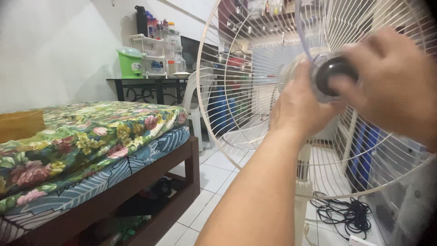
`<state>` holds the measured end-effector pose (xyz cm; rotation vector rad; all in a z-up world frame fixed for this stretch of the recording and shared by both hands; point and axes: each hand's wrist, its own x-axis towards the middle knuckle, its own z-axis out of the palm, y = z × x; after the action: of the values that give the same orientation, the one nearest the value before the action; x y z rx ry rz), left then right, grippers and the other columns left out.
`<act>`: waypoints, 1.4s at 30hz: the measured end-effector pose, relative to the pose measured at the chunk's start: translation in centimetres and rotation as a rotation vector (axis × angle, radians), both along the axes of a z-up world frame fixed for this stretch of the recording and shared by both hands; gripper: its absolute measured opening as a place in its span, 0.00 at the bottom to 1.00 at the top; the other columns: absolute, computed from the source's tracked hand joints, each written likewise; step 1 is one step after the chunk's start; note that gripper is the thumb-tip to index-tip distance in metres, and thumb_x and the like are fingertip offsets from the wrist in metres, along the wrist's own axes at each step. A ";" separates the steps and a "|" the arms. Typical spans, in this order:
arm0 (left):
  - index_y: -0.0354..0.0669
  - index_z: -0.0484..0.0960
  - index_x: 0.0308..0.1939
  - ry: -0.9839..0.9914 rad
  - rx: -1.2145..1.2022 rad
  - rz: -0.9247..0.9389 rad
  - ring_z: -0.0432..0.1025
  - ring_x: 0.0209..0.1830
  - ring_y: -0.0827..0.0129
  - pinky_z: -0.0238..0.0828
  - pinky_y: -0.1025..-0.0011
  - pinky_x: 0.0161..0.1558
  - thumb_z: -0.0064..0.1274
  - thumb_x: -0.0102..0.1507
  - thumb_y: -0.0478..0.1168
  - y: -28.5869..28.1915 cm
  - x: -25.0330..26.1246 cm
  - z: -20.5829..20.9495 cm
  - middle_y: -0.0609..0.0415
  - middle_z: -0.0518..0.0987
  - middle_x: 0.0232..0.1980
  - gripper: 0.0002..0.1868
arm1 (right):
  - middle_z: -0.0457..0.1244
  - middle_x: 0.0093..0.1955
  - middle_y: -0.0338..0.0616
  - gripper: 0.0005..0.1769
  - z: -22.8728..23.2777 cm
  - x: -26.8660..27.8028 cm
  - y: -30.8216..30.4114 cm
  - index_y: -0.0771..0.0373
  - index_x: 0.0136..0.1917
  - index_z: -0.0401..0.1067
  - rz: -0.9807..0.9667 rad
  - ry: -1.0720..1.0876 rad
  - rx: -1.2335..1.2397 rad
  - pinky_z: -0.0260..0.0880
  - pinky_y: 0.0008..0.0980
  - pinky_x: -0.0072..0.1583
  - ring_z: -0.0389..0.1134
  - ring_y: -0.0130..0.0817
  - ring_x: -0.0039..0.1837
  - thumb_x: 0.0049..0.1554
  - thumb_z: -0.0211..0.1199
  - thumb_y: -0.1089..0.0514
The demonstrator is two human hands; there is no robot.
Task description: The person disassembles a standing electric fan by removing the front grille, unscrewing the central hub, detaching the fan blades, and then separating the motor housing from the stand. The components are placed on the floor as they are removed.
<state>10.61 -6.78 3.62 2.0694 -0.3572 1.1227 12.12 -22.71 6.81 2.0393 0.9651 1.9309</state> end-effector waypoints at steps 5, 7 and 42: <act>0.47 0.67 0.65 -0.060 -0.022 -0.015 0.77 0.58 0.50 0.73 0.56 0.54 0.68 0.48 0.55 -0.3 0.0 -0.3 0.45 0.80 0.59 0.45 | 0.66 0.49 0.52 0.23 -0.5 -1.1 0.3 0.63 0.60 0.76 -0.113 0.218 0.038 0.73 0.33 0.42 0.70 0.39 0.40 0.55 0.69 0.49; 0.47 0.66 0.66 -0.073 -0.020 -0.009 0.77 0.57 0.50 0.74 0.56 0.54 0.68 0.48 0.54 -0.2 0.1 -0.3 0.44 0.80 0.58 0.46 | 0.67 0.47 0.50 0.21 -0.1 -1.3 0.9 0.63 0.57 0.76 -0.334 0.330 0.105 0.75 0.34 0.46 0.72 0.39 0.43 0.64 0.60 0.44; 0.45 0.60 0.69 -0.085 0.023 0.015 0.79 0.50 0.42 0.75 0.53 0.50 0.62 0.54 0.52 0.4 1.7 -0.5 0.37 0.83 0.50 0.43 | 0.61 0.50 0.59 0.24 -0.8 -2.7 1.1 0.70 0.55 0.71 0.308 0.015 0.012 0.73 0.43 0.49 0.68 0.53 0.48 0.47 0.69 0.57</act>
<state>12.34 -6.40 3.16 2.0512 -0.3986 1.2239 9.47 -21.65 5.97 2.0109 1.3425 2.0701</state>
